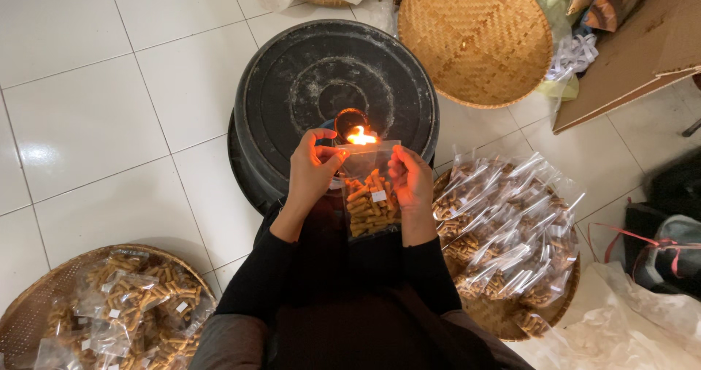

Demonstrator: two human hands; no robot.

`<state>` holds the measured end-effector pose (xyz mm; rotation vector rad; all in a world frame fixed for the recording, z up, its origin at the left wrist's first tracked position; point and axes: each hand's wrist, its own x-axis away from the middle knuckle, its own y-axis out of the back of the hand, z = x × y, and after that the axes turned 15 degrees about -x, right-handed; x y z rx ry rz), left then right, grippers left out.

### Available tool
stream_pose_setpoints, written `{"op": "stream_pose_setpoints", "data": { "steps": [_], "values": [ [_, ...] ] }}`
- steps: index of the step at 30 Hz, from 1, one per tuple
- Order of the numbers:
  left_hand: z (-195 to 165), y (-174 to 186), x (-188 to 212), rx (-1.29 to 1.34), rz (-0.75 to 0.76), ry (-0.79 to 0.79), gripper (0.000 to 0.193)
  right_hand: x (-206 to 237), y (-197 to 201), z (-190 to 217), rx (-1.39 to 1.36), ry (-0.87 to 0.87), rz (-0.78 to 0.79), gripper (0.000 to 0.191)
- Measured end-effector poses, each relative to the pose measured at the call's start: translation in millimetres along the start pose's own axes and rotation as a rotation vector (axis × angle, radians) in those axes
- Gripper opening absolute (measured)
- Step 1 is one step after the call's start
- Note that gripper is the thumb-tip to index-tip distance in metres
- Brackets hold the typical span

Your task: The person sits on the floor and heat-seals clear plastic bags filled with stick-shaped snacks by pressing each bag's opening against the flame of a small oil lamp. They take filled bags from a woven basket, seal each one, and place the sealed bag back onto the basket with other finished bags.

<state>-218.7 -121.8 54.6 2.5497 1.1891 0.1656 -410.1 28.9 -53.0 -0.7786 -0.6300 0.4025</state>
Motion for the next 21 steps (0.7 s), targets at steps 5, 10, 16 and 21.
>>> {"op": "stream_pose_setpoints", "data": {
  "steps": [5,10,16,21],
  "values": [
    [1.3,-3.3,-0.9,-0.01,-0.002,0.007,0.04,-0.1,0.3,3.1,-0.003,0.005,-0.007,0.011],
    [2.3,-6.4,-1.3,-0.008,-0.008,0.012,0.039,-0.2,2.7,5.7,-0.013,0.009,0.009,0.01],
    [2.1,-10.5,-1.3,-0.065,-0.034,-0.003,0.038,-3.1,6.1,7.9,-0.005,0.021,-0.025,0.01],
    [1.9,-14.3,-2.2,-0.057,-0.043,-0.023,0.04,-1.4,7.5,10.6,-0.011,0.028,-0.02,0.01]
  ]
}}
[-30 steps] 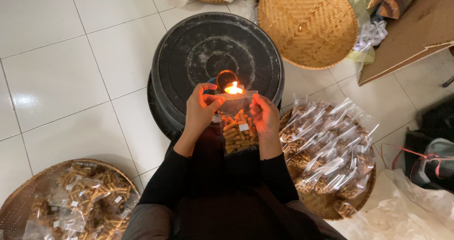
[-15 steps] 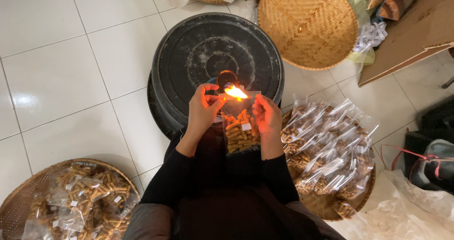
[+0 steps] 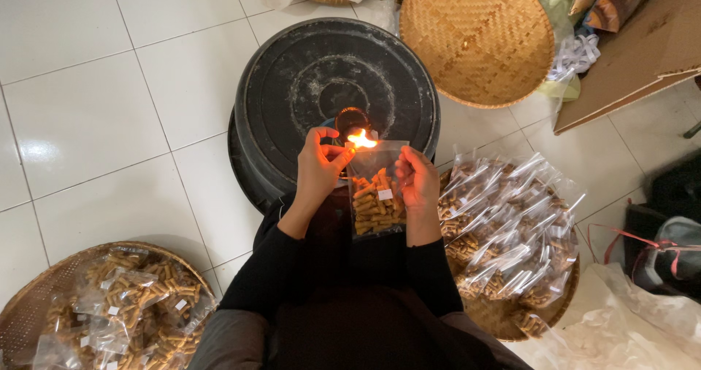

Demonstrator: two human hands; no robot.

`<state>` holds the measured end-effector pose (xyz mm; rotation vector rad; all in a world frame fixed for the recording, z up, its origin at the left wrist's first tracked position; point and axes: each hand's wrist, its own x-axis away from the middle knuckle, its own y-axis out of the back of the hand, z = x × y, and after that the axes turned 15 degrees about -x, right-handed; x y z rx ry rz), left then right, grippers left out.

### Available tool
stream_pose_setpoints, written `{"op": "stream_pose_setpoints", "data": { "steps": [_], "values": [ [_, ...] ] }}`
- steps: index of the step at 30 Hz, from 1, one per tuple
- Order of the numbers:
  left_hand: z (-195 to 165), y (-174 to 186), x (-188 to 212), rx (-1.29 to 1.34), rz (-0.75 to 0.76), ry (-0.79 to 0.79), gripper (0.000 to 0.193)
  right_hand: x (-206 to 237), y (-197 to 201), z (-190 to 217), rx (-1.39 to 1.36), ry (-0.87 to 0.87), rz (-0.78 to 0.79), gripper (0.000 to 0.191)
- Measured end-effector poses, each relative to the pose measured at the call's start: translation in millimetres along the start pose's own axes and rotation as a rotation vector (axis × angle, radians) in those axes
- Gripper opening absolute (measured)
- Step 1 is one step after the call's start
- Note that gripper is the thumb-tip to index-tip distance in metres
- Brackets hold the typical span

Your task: The person sits on the floor and heat-seals clear plastic bags filled with stick-shaped snacks by pressing each bag's opening against the flame of a small oil lamp. They take filled bags from a woven basket, seal each one, and place the sealed bag back onto the basket with other finished bags.

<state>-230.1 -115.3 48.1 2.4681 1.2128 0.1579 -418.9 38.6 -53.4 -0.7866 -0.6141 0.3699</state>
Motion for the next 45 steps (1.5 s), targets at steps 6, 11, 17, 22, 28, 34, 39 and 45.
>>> {"op": "stream_pose_setpoints", "data": {
  "steps": [6,11,17,22,28,34,39,45],
  "values": [
    [-1.4,-4.2,0.4,0.024,0.0,0.008,0.04,2.1,0.2,4.8,0.014,0.002,-0.01,0.01],
    [-2.2,-7.2,1.6,0.006,-0.024,-0.021,0.039,1.5,2.4,6.5,-0.004,0.014,0.01,0.011],
    [0.2,-12.5,2.5,0.003,-0.021,-0.005,0.04,1.9,5.4,8.7,-0.035,0.01,0.013,0.011],
    [4.5,-18.1,3.5,0.012,-0.066,-0.055,0.039,0.1,5.1,11.0,-0.025,0.021,-0.008,0.011],
    [7.2,-21.3,3.8,-0.018,-0.103,-0.088,0.04,3.4,5.7,12.9,-0.033,0.017,-0.011,0.01],
    [9.7,-23.5,3.5,-0.032,-0.12,-0.112,0.04,3.4,7.8,12.3,-0.032,0.037,-0.018,0.01],
    [14.1,-26.7,1.6,-0.026,-0.141,-0.153,0.041,1.1,11.7,13.4,-0.016,0.031,-0.038,0.01],
    [17.2,-27.9,1.5,-0.013,-0.133,-0.134,0.041,0.5,13.0,13.6,0.004,0.028,-0.057,0.011]
  ]
}}
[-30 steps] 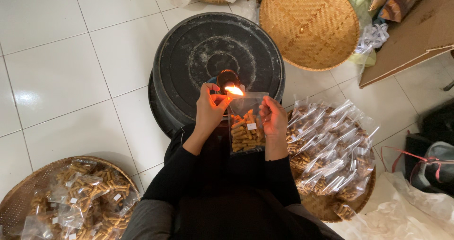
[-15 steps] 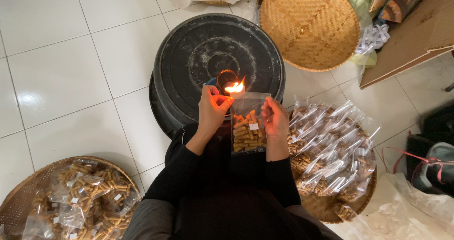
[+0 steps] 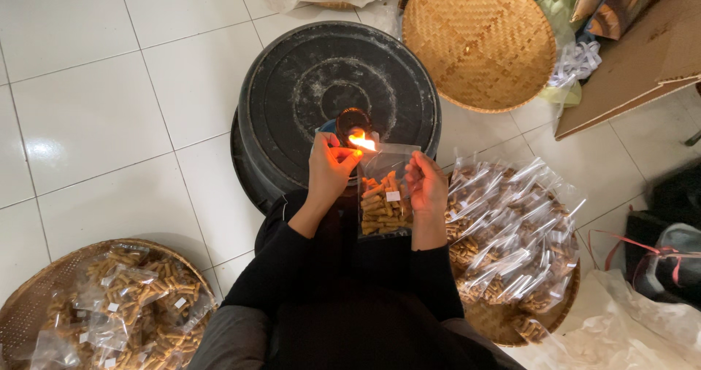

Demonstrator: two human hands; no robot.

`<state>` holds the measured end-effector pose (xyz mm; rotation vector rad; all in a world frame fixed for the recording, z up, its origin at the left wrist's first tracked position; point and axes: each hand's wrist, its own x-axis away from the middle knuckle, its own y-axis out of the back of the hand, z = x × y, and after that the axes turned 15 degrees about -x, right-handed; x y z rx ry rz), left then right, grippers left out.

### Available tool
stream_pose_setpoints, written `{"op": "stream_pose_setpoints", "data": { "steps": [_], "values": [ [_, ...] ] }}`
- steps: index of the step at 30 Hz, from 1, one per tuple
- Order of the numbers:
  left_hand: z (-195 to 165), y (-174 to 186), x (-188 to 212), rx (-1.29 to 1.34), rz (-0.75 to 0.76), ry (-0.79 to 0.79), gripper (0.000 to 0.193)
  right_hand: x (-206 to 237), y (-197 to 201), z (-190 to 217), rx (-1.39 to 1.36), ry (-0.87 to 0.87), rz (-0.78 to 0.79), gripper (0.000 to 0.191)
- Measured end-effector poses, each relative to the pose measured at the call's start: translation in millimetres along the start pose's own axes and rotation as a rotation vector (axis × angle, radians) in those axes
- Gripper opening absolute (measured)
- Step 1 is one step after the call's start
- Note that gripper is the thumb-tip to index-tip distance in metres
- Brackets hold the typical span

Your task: The person sits on the floor and heat-seals clear plastic bags filled with stick-shaped snacks by pressing each bag's opening against the flame of a small oil lamp. They take filled bags from a woven basket, seal each one, and place the sealed bag back onto the basket with other finished bags.

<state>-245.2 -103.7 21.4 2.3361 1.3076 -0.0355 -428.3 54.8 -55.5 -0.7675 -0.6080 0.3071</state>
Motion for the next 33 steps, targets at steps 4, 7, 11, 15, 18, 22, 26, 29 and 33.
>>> {"op": "stream_pose_setpoints", "data": {
  "steps": [4,7,11,15,18,22,26,29,33],
  "values": [
    [1.4,2.0,2.1,0.014,0.017,0.061,0.04,-1.3,-2.3,-2.0,0.011,0.007,0.001,0.011],
    [2.5,5.1,2.9,0.034,0.016,0.038,0.039,-1.6,-4.8,-3.5,0.011,-0.006,0.024,0.011],
    [2.4,8.5,3.5,0.06,0.007,0.078,0.04,-0.6,-9.6,-5.7,0.04,-0.004,0.016,0.011],
    [3.3,12.5,4.4,0.09,0.029,0.157,0.04,0.4,-13.8,-8.1,0.028,-0.009,0.063,0.011],
    [4.7,15.3,4.5,0.069,0.0,0.098,0.041,-0.1,-16.2,-10.4,0.019,-0.011,0.079,0.011],
    [6.1,19.9,6.5,0.075,-0.015,0.112,0.04,-0.9,-18.5,-14.8,0.008,-0.023,0.1,0.01],
    [7.0,23.9,10.1,0.108,-0.022,0.166,0.039,-0.7,-21.1,-18.4,0.018,-0.034,0.135,0.009],
    [9.6,27.0,12.1,0.127,-0.036,0.162,0.039,0.4,-23.5,-21.7,0.024,-0.035,0.139,0.01],
    [14.0,30.9,13.0,0.17,-0.036,0.158,0.038,2.8,-28.3,-26.2,0.041,-0.033,0.138,0.009]
  ]
}}
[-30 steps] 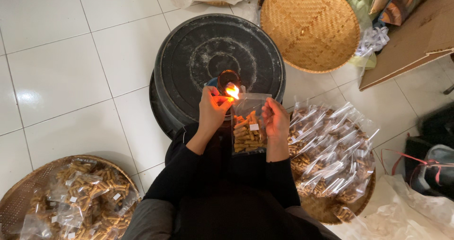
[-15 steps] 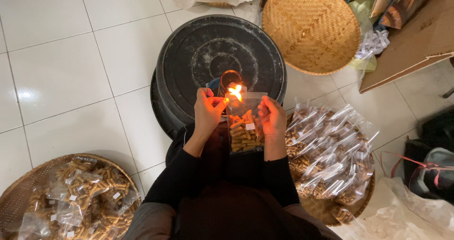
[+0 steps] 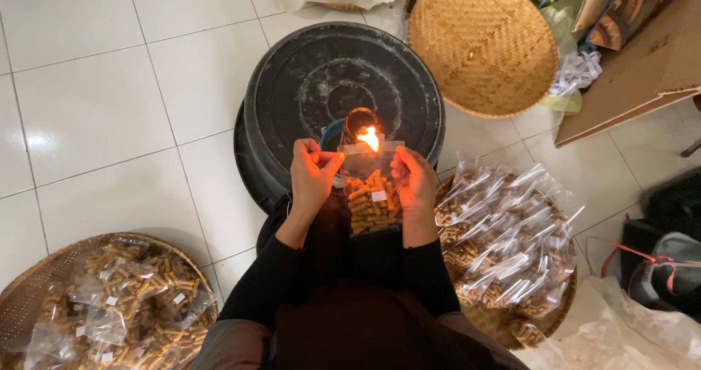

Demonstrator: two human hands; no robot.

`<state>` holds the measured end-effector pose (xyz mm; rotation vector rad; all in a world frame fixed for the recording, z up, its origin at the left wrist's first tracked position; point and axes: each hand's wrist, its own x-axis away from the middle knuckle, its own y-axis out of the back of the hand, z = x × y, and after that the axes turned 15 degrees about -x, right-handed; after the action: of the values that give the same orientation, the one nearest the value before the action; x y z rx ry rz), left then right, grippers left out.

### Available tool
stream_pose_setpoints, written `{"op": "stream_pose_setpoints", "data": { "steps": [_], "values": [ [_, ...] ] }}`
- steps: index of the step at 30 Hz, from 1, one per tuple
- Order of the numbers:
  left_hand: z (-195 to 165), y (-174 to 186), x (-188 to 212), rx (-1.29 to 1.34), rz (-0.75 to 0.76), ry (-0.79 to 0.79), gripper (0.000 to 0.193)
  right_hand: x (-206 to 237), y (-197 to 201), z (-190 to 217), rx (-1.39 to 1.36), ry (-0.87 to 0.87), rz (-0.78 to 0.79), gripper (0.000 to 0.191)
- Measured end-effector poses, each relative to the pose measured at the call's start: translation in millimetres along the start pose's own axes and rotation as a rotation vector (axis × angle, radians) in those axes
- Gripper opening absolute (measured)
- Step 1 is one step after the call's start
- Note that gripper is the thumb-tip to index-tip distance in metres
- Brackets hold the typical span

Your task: The person sits on the floor and heat-seals clear plastic bags filled with stick-shaped snacks by pressing each bag's opening against the flame of a small oil lamp. They take filled bags from a woven basket, seal each one, and place the sealed bag back onto the basket with other finished bags.

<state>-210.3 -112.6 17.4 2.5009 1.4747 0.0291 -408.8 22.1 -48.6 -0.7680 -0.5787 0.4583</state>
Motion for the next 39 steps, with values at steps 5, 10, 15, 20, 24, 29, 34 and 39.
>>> {"op": "stream_pose_setpoints", "data": {
  "steps": [5,10,15,20,24,29,34,39],
  "values": [
    [2.8,6.7,1.9,0.045,-0.007,-0.011,0.038,1.2,-5.6,-5.8,0.012,-0.011,0.01,0.01],
    [5.8,13.9,2.4,0.046,-0.028,-0.021,0.037,-0.3,-10.4,-12.1,-0.01,-0.037,0.021,0.01],
    [11.0,17.5,0.6,0.138,-0.021,0.049,0.038,-0.4,-13.8,-18.5,-0.019,-0.043,0.032,0.01],
    [18.7,19.9,2.2,0.155,-0.04,0.044,0.039,1.9,-16.3,-22.7,-0.01,-0.044,0.016,0.01],
    [22.7,22.0,3.6,0.226,-0.047,0.026,0.039,3.2,-19.8,-25.9,-0.018,-0.044,0.032,0.009],
    [19.4,28.3,7.0,0.273,-0.056,0.07,0.04,5.4,-25.5,-29.1,-0.01,-0.054,0.044,0.01],
    [12.8,37.7,10.5,0.251,-0.075,0.06,0.04,10.1,-32.3,-34.3,-0.006,-0.07,0.056,0.011],
    [10.3,48.5,14.9,0.223,-0.112,0.087,0.04,13.8,-39.4,-42.7,0.002,-0.095,0.083,0.009]
  ]
}}
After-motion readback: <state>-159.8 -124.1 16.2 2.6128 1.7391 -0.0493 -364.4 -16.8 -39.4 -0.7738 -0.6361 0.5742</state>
